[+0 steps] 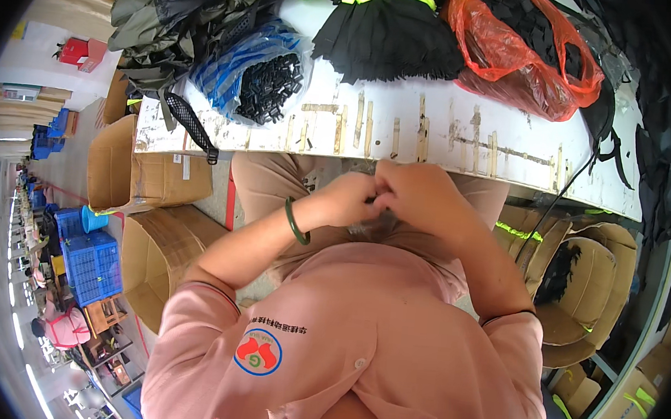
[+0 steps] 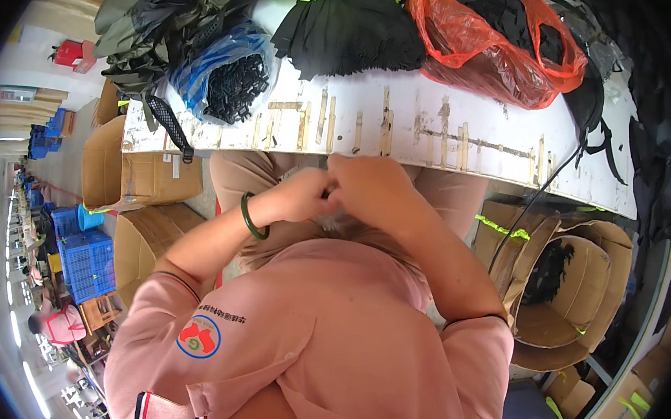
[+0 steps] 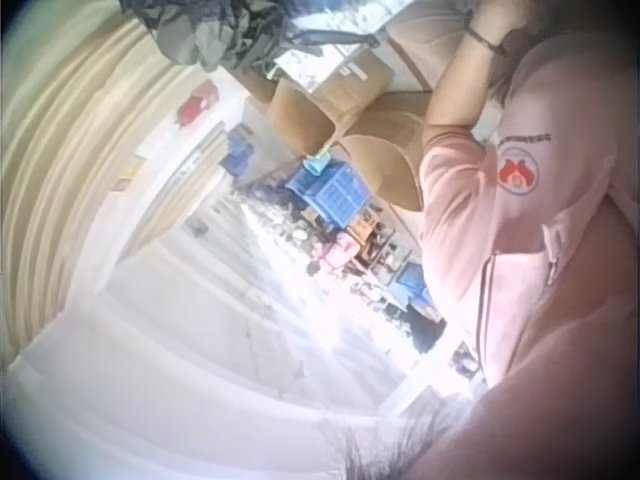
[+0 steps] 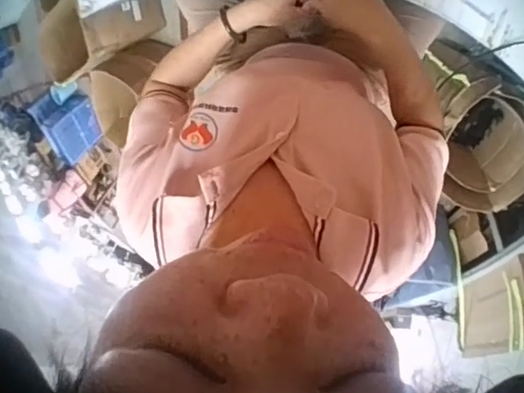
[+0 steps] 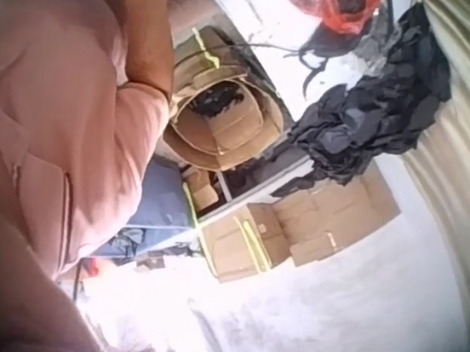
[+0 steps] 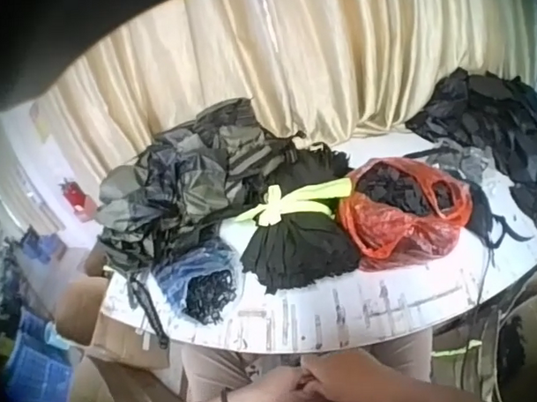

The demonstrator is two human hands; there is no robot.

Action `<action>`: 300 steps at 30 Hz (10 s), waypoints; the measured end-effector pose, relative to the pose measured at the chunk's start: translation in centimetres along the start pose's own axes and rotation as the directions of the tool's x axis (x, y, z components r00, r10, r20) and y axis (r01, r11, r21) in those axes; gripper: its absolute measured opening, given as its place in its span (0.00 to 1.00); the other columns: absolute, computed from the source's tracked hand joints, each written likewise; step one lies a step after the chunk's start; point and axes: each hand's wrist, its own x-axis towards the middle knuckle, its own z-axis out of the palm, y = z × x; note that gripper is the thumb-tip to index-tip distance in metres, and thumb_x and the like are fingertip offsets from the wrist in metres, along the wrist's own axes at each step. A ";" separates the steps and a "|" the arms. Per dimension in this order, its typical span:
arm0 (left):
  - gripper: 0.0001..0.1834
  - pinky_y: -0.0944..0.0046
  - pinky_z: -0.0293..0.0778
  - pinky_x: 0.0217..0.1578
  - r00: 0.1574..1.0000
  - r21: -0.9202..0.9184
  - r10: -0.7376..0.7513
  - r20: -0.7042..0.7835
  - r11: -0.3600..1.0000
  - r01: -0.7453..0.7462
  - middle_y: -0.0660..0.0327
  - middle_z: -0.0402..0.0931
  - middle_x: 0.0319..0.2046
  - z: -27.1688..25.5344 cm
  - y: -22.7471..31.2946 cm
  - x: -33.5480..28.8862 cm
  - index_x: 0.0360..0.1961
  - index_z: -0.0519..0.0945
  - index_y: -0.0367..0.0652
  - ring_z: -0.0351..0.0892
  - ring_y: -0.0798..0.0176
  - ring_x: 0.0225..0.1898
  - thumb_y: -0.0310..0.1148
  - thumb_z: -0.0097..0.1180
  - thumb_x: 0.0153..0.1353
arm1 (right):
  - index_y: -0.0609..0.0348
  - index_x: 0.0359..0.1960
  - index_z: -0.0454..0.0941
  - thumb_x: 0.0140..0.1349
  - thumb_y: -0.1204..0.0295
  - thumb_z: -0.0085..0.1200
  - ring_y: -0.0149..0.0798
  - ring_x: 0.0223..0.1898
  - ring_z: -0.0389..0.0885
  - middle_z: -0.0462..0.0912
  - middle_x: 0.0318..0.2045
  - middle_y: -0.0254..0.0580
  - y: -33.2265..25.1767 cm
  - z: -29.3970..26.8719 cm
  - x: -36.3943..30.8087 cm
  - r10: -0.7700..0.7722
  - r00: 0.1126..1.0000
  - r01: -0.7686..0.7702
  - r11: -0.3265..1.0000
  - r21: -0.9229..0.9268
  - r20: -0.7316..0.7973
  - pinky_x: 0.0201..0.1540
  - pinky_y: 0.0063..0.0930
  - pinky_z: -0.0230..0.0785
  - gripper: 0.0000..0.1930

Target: The recorder is assembling black plastic buckles onto nylon straps at a factory workbench.

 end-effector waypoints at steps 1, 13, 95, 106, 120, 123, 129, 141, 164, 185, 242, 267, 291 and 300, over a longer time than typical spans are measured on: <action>0.06 0.64 0.69 0.25 0.975 -0.223 -0.033 -0.220 0.975 -0.018 0.57 0.75 0.22 0.3 -0.7 0.1 0.34 0.76 0.41 0.73 0.64 0.22 0.30 0.57 0.56 | 0.64 0.29 0.71 0.53 0.71 0.59 0.30 0.25 0.74 0.74 0.20 0.35 0.6 -0.1 0.1 0.003 1.000 -0.003 1.000 -0.005 -0.003 0.30 0.27 0.66 0.11; 0.04 0.78 0.65 0.27 0.944 -0.852 -0.190 -0.271 0.504 -0.143 0.70 0.74 0.27 -0.9 1.1 -1.0 0.37 0.76 0.41 0.69 0.78 0.26 0.28 0.53 0.62 | 0.61 0.29 0.72 0.53 0.76 0.58 0.19 0.26 0.63 0.70 0.24 0.24 3.0 2.4 -0.3 0.204 0.977 -0.090 0.673 0.734 -0.067 0.29 0.16 0.57 0.06; 0.13 0.68 0.73 0.41 0.972 -0.332 0.065 -0.228 0.933 -0.140 0.60 0.79 0.38 -0.2 -1.9 0.2 0.45 0.77 0.38 0.77 0.68 0.38 0.28 0.57 0.59 | 0.60 0.34 0.77 0.53 0.63 0.61 0.43 0.32 0.79 0.80 0.33 0.45 5.9 -10.3 9.0 0.319 0.743 -0.337 0.938 0.083 -0.589 0.36 0.35 0.69 0.14; 0.09 0.71 0.70 0.37 0.969 -0.559 0.020 -0.245 0.814 -0.158 0.65 0.77 0.30 -0.7 -0.8 1.6 0.40 0.78 0.40 0.72 0.73 0.34 0.31 0.57 0.60 | 0.55 0.39 0.79 0.56 0.67 0.58 0.46 0.34 0.78 0.77 0.33 0.46 8.9 -12.5 11.4 0.041 0.636 -0.025 0.999 0.032 -0.770 0.38 0.36 0.70 0.11; 0.16 0.64 0.76 0.43 0.947 -0.940 -0.159 -0.278 0.248 -0.234 0.56 0.78 0.40 -3.0 1.5 0.8 0.48 0.73 0.34 0.80 0.62 0.41 0.36 0.45 0.68 | 0.60 0.35 0.75 0.55 0.75 0.51 0.48 0.33 0.79 0.78 0.31 0.46 0.1 -0.1 4.3 -0.031 0.876 0.057 0.998 0.041 -0.482 0.35 0.38 0.71 0.06; 0.16 0.64 0.76 0.43 0.963 -0.940 -0.182 -0.200 0.312 -0.136 0.55 0.78 0.39 -2.2 0.7 0.4 0.48 0.73 0.34 0.79 0.62 0.41 0.36 0.45 0.68 | 0.61 0.36 0.81 0.61 0.74 0.50 0.38 0.35 0.75 0.75 0.33 0.43 1.4 0.7 3.3 0.075 0.943 0.110 0.848 0.519 -0.323 0.39 0.27 0.67 0.08; 0.17 0.64 0.76 0.42 0.991 -0.995 -0.129 -0.031 0.100 -0.018 0.54 0.78 0.42 -3.0 1.5 -0.9 0.49 0.73 0.34 0.80 0.61 0.39 0.37 0.43 0.69 | 0.59 0.42 0.79 0.63 0.69 0.51 0.21 0.19 0.66 0.75 0.26 0.31 2.4 -1.0 3.1 0.390 0.912 -0.117 0.549 0.828 -0.129 0.19 0.17 0.57 0.10; 0.17 0.61 0.67 0.54 0.877 -0.393 -0.017 -0.480 0.898 -0.197 0.53 0.73 0.51 -5.5 -4.7 -3.1 0.53 0.72 0.39 0.71 0.58 0.54 0.34 0.47 0.65 | 0.58 0.38 0.79 0.61 0.69 0.54 0.15 0.12 0.54 0.68 0.16 0.20 1.4 -6.8 4.2 0.411 0.799 0.159 0.559 0.814 -0.439 0.15 0.14 0.46 0.08; 0.14 0.40 0.54 0.59 0.544 0.461 0.240 -0.804 0.829 0.316 0.58 0.76 0.49 -10.4 -11.1 0.0 0.40 0.82 0.47 0.70 0.51 0.54 0.40 0.60 0.53 | 0.61 0.29 0.71 0.57 0.73 0.59 0.21 0.22 0.61 0.67 0.19 0.25 0.5 5.4 3.4 0.185 0.947 0.060 0.704 0.708 -0.264 0.24 0.17 0.56 0.08; 0.13 0.63 0.78 0.40 0.966 -0.979 -0.200 -0.162 0.159 -0.132 0.55 0.76 0.41 -2.6 -0.1 -2.3 0.49 0.72 0.34 0.80 0.62 0.38 0.25 0.49 0.64 | 0.57 0.31 0.73 0.61 0.71 0.55 0.17 0.20 0.64 0.75 0.22 0.28 1.1 4.1 3.2 0.280 0.916 0.068 0.600 0.797 -0.288 0.19 0.13 0.51 0.06; 0.02 0.73 0.74 0.31 0.795 -0.845 -0.393 -0.462 0.468 -0.260 0.63 0.78 0.29 -1.4 -3.5 -2.1 0.33 0.74 0.38 0.77 0.72 0.28 0.23 0.55 0.60 | 0.62 0.27 0.76 0.52 0.83 0.54 0.34 0.24 0.72 0.78 0.26 0.37 -2.8 -4.2 -3.5 -0.520 0.694 0.658 0.177 0.732 -0.497 0.26 0.22 0.63 0.03; 0.08 0.73 0.74 0.35 0.647 -0.486 -0.069 -0.759 0.721 -0.494 0.59 0.80 0.37 -1.0 0.5 -2.7 0.37 0.76 0.36 0.77 0.73 0.35 0.17 0.56 0.56 | 0.58 0.26 0.71 0.56 0.75 0.56 0.18 0.17 0.60 0.67 0.16 0.23 -1.5 4.4 1.3 0.390 0.919 -0.037 0.240 0.970 -0.061 0.18 0.15 0.50 0.06; 0.10 0.64 0.74 0.37 0.783 -0.091 0.341 -0.520 0.890 -0.448 0.57 0.73 0.39 -2.5 1.2 -3.7 0.26 0.77 0.41 0.76 0.58 0.41 0.21 0.67 0.43 | 0.58 0.31 0.74 0.57 0.74 0.59 0.18 0.13 0.59 0.70 0.18 0.25 2.4 2.8 1.7 0.341 0.939 -0.016 0.176 0.984 -0.046 0.14 0.15 0.48 0.06; 0.13 0.63 0.70 0.48 0.973 -0.979 -0.104 -0.206 0.013 -0.206 0.57 0.74 0.39 -0.7 0.1 -2.6 0.43 0.73 0.36 0.76 0.60 0.43 0.35 0.52 0.64 | 0.58 0.36 0.76 0.57 0.78 0.57 0.20 0.17 0.66 0.74 0.21 0.28 0.6 3.2 1.7 0.317 0.942 0.082 0.113 0.990 -0.114 0.17 0.13 0.52 0.06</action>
